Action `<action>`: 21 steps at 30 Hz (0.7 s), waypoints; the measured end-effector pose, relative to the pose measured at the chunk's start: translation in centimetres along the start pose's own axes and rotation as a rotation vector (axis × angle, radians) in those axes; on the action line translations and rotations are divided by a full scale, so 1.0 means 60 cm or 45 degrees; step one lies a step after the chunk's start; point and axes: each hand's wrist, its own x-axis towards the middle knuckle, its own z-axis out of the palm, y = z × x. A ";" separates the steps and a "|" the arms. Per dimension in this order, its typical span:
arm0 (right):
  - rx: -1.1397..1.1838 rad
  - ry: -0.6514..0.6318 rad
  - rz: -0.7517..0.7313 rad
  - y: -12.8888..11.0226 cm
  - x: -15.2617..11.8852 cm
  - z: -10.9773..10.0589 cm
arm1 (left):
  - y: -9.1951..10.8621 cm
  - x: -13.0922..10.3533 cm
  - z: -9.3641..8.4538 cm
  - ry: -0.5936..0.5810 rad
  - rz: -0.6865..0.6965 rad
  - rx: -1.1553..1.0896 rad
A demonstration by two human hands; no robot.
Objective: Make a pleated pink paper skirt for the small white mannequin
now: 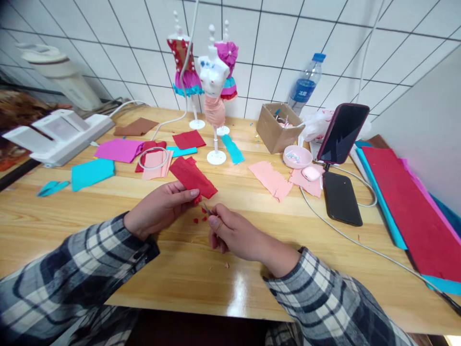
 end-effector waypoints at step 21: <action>0.107 0.155 -0.136 0.017 0.016 0.013 | -0.014 -0.009 0.029 -0.027 -0.003 -0.145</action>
